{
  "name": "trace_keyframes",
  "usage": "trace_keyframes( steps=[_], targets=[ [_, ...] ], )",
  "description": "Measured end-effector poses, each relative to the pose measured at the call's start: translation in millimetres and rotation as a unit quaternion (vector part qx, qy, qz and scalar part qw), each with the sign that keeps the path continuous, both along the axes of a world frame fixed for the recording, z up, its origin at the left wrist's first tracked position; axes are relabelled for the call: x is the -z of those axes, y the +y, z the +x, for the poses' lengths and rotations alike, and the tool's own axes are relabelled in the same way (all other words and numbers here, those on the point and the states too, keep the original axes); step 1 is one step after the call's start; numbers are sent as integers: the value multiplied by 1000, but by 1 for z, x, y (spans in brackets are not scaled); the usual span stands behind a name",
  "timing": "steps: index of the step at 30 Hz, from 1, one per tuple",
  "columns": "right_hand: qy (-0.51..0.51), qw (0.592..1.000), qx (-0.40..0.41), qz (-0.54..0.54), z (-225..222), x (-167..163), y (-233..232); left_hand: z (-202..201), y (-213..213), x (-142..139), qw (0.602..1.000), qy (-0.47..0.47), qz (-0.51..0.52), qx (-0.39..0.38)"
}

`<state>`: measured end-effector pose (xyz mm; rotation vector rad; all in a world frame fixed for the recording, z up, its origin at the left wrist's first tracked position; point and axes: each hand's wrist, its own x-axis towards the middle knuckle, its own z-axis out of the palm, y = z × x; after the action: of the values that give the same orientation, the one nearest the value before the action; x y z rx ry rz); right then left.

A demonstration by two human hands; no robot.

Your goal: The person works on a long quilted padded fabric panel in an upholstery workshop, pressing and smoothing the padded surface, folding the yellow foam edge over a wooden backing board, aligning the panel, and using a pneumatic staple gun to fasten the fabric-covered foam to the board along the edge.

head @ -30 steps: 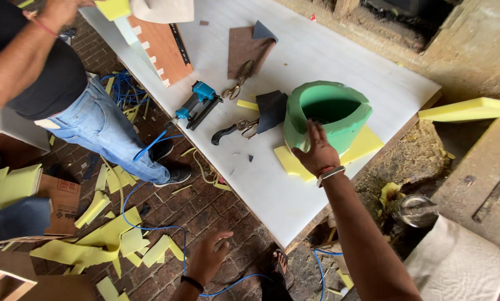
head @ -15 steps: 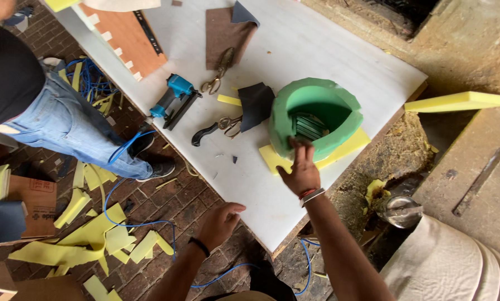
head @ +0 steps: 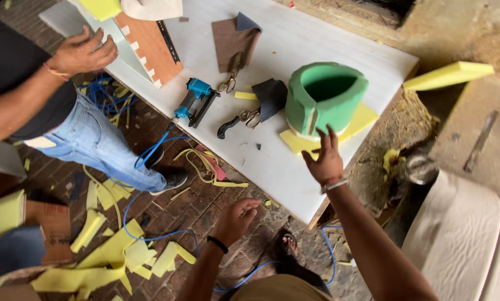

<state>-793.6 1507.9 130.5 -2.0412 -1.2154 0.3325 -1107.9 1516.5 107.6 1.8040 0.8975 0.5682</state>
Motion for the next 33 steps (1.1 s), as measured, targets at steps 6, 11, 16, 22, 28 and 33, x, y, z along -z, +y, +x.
trace_keyframes(
  steps=[6, 11, 16, 22, 28, 33],
  targets=[
    [123, 990, -25, -57, -117, 42, -114, -56, -38, 10, 998, -15, -16, 60],
    [244, 966, 33, -78, -173, 46, -201, -84, -78, 12, 994, 3, -4, 107],
    [211, 965, 88, -129, -204, 31, -286, -88, -126, 13, 987, -44, 52, 144],
    [246, 951, 178, -57, -219, 28, -372, -64, -173, 12, 972, -12, 10, 235],
    [267, 912, 310, 29, -205, 24, -525, -7, -282, -1, 930, -66, 33, 361],
    [287, 851, 429, 101, -212, 32, -660, 32, -384, 2, 874, -31, 40, 483]
  ],
)
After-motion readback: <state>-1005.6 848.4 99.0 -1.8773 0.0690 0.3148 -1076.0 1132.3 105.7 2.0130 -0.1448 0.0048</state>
